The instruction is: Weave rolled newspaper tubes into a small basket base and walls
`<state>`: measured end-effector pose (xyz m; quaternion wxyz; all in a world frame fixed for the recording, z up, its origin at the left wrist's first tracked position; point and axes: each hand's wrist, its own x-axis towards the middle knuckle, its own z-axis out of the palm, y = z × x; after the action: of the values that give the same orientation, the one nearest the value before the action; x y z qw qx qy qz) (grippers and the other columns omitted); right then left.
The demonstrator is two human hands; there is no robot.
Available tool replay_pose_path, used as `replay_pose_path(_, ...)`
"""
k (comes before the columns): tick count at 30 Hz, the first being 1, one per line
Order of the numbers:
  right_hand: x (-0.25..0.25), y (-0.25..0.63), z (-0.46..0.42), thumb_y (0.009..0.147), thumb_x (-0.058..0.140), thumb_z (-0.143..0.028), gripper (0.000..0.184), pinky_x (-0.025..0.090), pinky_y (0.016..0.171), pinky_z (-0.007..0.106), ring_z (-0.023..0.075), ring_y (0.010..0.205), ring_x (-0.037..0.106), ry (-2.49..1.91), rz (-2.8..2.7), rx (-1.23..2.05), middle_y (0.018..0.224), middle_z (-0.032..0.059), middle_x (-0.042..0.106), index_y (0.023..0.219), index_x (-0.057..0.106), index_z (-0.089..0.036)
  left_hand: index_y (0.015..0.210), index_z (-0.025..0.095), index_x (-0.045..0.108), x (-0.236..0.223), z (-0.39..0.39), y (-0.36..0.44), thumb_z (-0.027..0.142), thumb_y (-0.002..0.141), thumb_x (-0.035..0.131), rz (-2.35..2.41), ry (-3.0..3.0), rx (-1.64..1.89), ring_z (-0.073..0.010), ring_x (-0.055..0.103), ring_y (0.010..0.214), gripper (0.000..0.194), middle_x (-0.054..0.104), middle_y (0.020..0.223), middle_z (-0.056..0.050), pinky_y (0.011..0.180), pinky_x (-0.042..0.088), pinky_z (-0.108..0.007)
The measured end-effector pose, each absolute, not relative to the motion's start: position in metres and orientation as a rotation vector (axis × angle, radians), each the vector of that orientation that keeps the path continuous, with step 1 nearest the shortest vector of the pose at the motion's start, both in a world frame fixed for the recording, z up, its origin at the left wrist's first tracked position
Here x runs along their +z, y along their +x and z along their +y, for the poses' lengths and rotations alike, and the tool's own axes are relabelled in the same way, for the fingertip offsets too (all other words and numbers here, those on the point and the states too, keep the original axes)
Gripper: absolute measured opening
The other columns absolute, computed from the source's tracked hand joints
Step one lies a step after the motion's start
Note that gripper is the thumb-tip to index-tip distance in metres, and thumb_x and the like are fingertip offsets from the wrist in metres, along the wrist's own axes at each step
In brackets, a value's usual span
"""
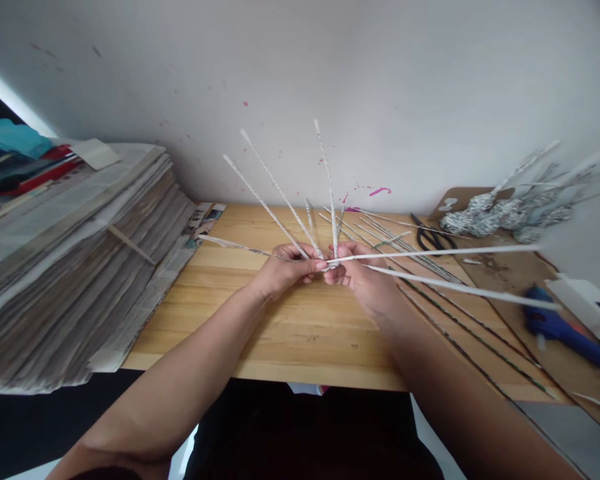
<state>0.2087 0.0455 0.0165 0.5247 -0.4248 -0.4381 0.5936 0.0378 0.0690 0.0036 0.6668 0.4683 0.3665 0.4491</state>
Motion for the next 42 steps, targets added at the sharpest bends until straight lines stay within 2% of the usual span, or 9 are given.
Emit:
replay_pose_path(9,0.022,0.217,0.047,0.073,0.081,-0.039,0.028,0.06,0.074,0.028,0.016,0.08,0.074,-0.875,-0.972,1.727,0.088,0.0025,0.076,0.09,0.068,-0.02,0.072,0.014,0.065,0.007,0.07,0.035,0.036,0.057,0.092,0.914,1.001,1.057,-0.0065,0.052,0.052,0.037,0.065,0.067,0.001,0.049,0.041,-0.02)
replay_pose_path(13,0.019,0.218,0.047,0.074,0.082,-0.036,0.027,0.06,0.065,0.026,0.016,0.074,0.074,-0.939,-1.058,1.632,0.083,0.0015,0.075,0.088,0.065,-0.02,0.074,0.015,0.065,0.003,0.07,0.036,0.037,0.06,0.09,0.889,1.039,1.05,-0.0064,0.051,0.051,0.036,0.064,0.067,0.001,0.048,0.038,-0.02)
replay_pose_path(20,0.013,0.21,0.048,0.072,0.081,-0.05,0.039,0.053,0.051,0.019,0.0114,0.06,0.07,-1.055,-1.112,1.486,0.074,-0.0023,0.071,0.083,0.06,-0.02,0.071,0.016,0.059,0.006,0.063,0.048,0.045,0.063,0.087,0.917,1.092,1.073,-0.007,0.045,0.047,0.041,0.056,0.055,0.003,0.046,0.033,-0.021)
replay_pose_path(24,0.013,0.209,0.047,0.076,0.077,-0.052,0.036,0.048,0.049,0.017,0.01,0.058,0.069,-1.043,-1.185,1.382,0.075,-0.0027,0.07,0.078,0.06,-0.02,0.069,0.016,0.057,0.006,0.061,0.052,0.047,0.062,0.086,0.913,1.06,1.09,-0.0073,0.044,0.046,0.042,0.053,0.053,0.004,0.046,0.032,-0.022)
replay_pose_path(28,0.018,0.21,0.044,0.085,0.069,-0.048,0.028,0.052,0.056,0.019,0.011,0.066,0.071,-1.007,-1.311,1.317,0.093,0.0013,0.074,0.096,0.069,-0.022,0.067,0.017,0.057,0.006,0.063,0.051,0.046,0.065,0.084,0.958,1.017,1.11,-0.0073,0.043,0.044,0.039,0.053,0.052,0.004,0.045,0.031,-0.022)
replay_pose_path(31,0.022,0.211,0.041,0.091,0.06,-0.046,0.035,0.051,0.052,0.02,0.0108,0.066,0.07,-1.009,-1.47,1.186,0.112,0.0038,0.071,0.118,0.068,-0.025,0.065,0.017,0.056,0.006,0.064,0.049,0.043,0.065,0.084,0.973,1.012,1.123,-0.0073,0.043,0.044,0.038,0.051,0.051,0.004,0.045,0.03,-0.022)
replay_pose_path(33,0.023,0.21,0.04,0.092,0.059,-0.045,0.038,0.05,0.049,0.022,0.0096,0.061,0.068,-1.028,-1.519,1.094,0.117,0.0048,0.069,0.124,0.065,-0.025,0.066,0.017,0.058,0.006,0.065,0.048,0.042,0.065,0.085,0.957,1.033,1.132,-0.0069,0.042,0.045,0.036,0.052,0.052,0.004,0.046,0.029,-0.022)
replay_pose_path(39,0.02,0.214,0.044,0.082,0.071,-0.038,0.028,0.052,0.048,0.024,0.0094,0.055,0.061,-1.084,-1.453,0.95,0.1,0.003,0.072,0.106,0.071,-0.023,0.072,0.015,0.067,0.006,0.064,0.047,0.04,0.066,0.085,0.916,1.175,1.142,-0.006,0.044,0.054,0.031,0.066,0.072,0.0,0.05,0.03,-0.022)
replay_pose_path(42,0.021,0.217,0.045,0.079,0.074,-0.035,0.037,0.05,0.047,0.023,0.0076,0.054,0.057,-1.107,-1.383,0.849,0.102,0.0019,0.07,0.114,0.07,-0.026,0.068,0.015,0.067,0.007,0.063,0.048,0.039,0.065,0.086,0.912,1.155,1.141,-0.0062,0.046,0.054,0.031,0.069,0.075,-0.001,0.051,0.032,-0.022)
